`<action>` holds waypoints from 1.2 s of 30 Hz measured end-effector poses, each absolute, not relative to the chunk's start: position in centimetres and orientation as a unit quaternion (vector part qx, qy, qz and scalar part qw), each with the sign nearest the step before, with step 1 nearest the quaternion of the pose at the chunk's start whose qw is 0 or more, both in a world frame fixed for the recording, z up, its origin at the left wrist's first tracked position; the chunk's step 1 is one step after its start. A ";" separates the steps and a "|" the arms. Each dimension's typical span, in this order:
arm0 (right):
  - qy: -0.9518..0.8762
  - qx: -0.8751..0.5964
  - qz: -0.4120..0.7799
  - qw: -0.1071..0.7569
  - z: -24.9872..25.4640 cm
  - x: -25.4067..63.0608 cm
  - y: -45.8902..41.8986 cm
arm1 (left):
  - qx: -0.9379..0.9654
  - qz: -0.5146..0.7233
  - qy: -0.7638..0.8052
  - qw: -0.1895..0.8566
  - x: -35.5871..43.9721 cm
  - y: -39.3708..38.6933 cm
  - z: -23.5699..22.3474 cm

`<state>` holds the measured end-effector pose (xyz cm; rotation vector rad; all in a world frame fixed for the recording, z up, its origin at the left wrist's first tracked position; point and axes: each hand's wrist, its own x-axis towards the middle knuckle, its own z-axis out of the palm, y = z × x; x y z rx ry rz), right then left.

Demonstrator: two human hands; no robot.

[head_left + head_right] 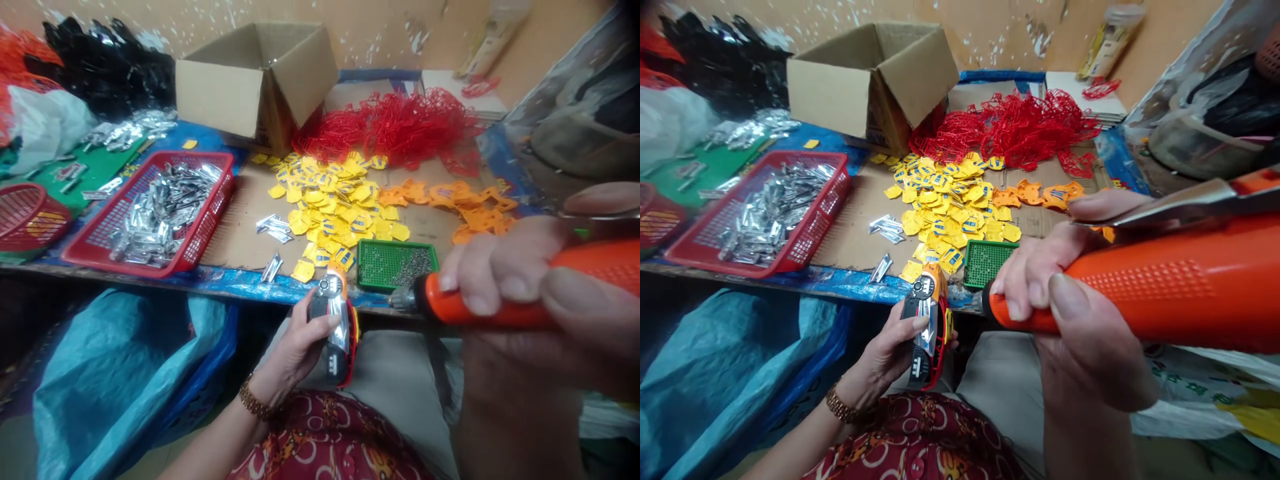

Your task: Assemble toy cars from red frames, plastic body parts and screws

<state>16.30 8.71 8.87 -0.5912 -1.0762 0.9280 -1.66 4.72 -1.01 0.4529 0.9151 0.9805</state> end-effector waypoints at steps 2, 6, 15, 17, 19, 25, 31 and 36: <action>-0.488 -0.265 0.420 0.718 8.9 16.2 8.8 | 0.172 0.447 0.406 0.778 -1.8 4.9 -0.8; -0.508 -0.261 0.408 0.712 8.3 16.1 9.4 | 0.164 0.444 0.381 0.794 -2.2 4.9 -0.4; -0.459 -0.328 0.386 0.730 4.7 17.7 12.6 | 0.186 0.403 0.360 0.821 -4.5 4.0 -1.2; -0.470 -0.326 0.384 0.724 4.3 17.7 13.0 | 0.170 0.405 0.364 0.821 -4.6 4.0 -1.3; -0.474 -0.331 0.385 0.720 4.0 17.5 13.2 | 0.154 0.402 0.357 0.829 -4.5 4.1 -1.3; -0.474 -0.350 0.360 0.723 3.5 16.9 14.3 | 0.141 0.396 0.342 0.840 -4.5 4.7 -1.3; -0.494 -0.337 0.370 0.711 2.9 16.6 14.9 | 0.113 0.412 0.330 0.842 -4.4 5.0 -1.3; -0.498 -0.335 0.376 0.706 2.5 16.4 15.0 | 0.109 0.411 0.340 0.839 -4.4 4.9 -1.3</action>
